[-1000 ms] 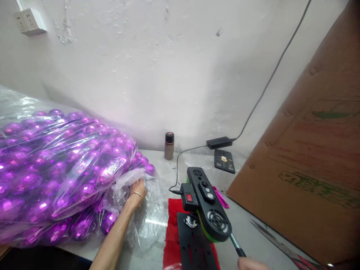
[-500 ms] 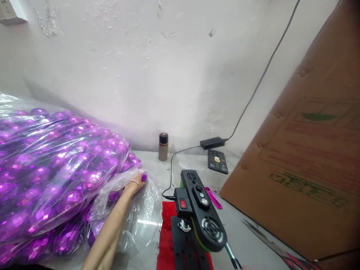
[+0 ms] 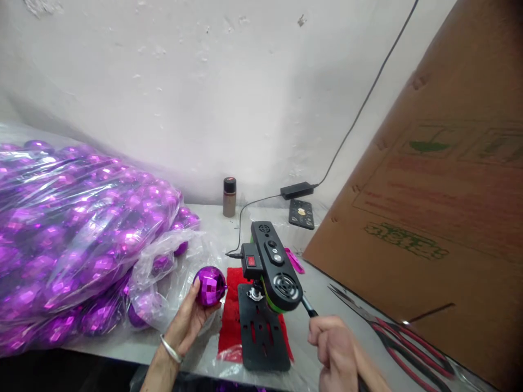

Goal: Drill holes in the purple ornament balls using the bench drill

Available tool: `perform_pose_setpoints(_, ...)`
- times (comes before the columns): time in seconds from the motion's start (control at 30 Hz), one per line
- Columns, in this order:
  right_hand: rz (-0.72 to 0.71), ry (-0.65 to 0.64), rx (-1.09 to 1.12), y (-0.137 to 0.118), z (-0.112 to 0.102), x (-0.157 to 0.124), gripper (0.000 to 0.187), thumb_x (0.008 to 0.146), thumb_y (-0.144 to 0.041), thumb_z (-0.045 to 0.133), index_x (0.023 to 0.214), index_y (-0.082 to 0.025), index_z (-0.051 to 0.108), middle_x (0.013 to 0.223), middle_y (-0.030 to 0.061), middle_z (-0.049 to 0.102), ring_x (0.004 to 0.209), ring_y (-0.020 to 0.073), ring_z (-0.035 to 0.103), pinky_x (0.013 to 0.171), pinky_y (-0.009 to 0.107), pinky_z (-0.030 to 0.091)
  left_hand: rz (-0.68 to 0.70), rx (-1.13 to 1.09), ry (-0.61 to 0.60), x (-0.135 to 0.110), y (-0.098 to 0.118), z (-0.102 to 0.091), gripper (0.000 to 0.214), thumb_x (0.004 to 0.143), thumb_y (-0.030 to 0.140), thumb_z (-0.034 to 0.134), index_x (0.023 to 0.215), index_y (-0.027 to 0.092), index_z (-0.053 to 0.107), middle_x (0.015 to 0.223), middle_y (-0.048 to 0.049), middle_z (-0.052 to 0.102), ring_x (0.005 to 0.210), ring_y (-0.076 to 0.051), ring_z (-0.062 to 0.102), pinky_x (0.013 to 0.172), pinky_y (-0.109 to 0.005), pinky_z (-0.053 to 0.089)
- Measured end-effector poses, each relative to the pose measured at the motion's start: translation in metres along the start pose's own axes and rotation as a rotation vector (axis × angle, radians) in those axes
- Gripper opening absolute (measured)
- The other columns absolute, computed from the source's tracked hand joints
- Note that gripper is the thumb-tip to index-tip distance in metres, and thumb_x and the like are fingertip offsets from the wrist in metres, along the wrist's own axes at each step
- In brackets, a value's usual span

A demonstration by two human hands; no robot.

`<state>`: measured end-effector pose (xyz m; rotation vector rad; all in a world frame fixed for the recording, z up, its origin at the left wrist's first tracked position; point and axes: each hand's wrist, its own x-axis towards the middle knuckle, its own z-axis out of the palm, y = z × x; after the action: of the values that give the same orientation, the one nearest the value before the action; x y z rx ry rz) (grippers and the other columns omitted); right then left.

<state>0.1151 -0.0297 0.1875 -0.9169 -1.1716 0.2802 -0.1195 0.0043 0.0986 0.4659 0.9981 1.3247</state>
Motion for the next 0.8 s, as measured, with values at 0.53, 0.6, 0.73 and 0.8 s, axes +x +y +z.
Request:
perform_pose_setpoints(0.53, -0.129, -0.13, -0.011, 0.014, -0.013, 0.0, 0.03, 0.11, -0.022, 0.057, 0.081, -0.021, 0.062, 0.075, 0.0012, 0.066, 0.07, 0.0153, 0.068, 0.06, 0.024, 0.052, 0.058, 0.04, -0.028, -0.037, -0.082, 0.015, 0.084, 0.075, 0.052, 0.098, 0.149, 0.028, 0.065, 0.151, -0.0122, 0.072, 0.148, -0.039, 0.06, 0.132, -0.056, 0.041)
perform_pose_setpoints(0.6, -0.113, -0.084, -0.034, 0.024, -0.021, -0.009, 0.012, 0.106, -0.031, 0.07, 0.098, -0.021, 0.07, 0.096, 0.0082, 0.075, 0.087, 0.0206, 0.075, 0.066, 0.027, 0.059, 0.042, 0.054, -0.026, -0.042, -0.083, 0.011, 0.089, 0.073, 0.053, 0.099, 0.151, 0.028, 0.064, 0.151, -0.013, 0.072, 0.148, -0.04, 0.061, 0.131, -0.058, 0.041)
perform_pose_setpoints(0.73, -0.004, -0.115, -0.043, 0.046, -0.037, -0.044, 0.038, 0.096, -0.04, 0.084, 0.126, -0.02, 0.071, 0.114, 0.0125, 0.077, 0.076, 0.0166, 0.073, 0.061, 0.026, 0.062, 0.044, 0.066, -0.026, -0.056, -0.087, 0.006, 0.09, 0.071, 0.052, 0.098, 0.151, 0.027, 0.064, 0.154, -0.0133, 0.07, 0.152, -0.042, 0.056, 0.132, -0.056, 0.04)
perform_pose_setpoints(0.8, 0.11, -0.153, -0.053, 0.055, -0.042, -0.069, 0.041, 0.097, -0.04, 0.083, 0.131, -0.021, 0.07, 0.103, 0.0084, 0.078, 0.068, 0.0149, 0.071, 0.06, 0.025, 0.062, 0.031, 0.078, -0.043, -0.063, -0.09, 0.006, 0.09, 0.07, 0.052, 0.099, 0.15, 0.027, 0.065, 0.156, -0.0135, 0.068, 0.154, -0.042, 0.053, 0.134, -0.057, 0.038)
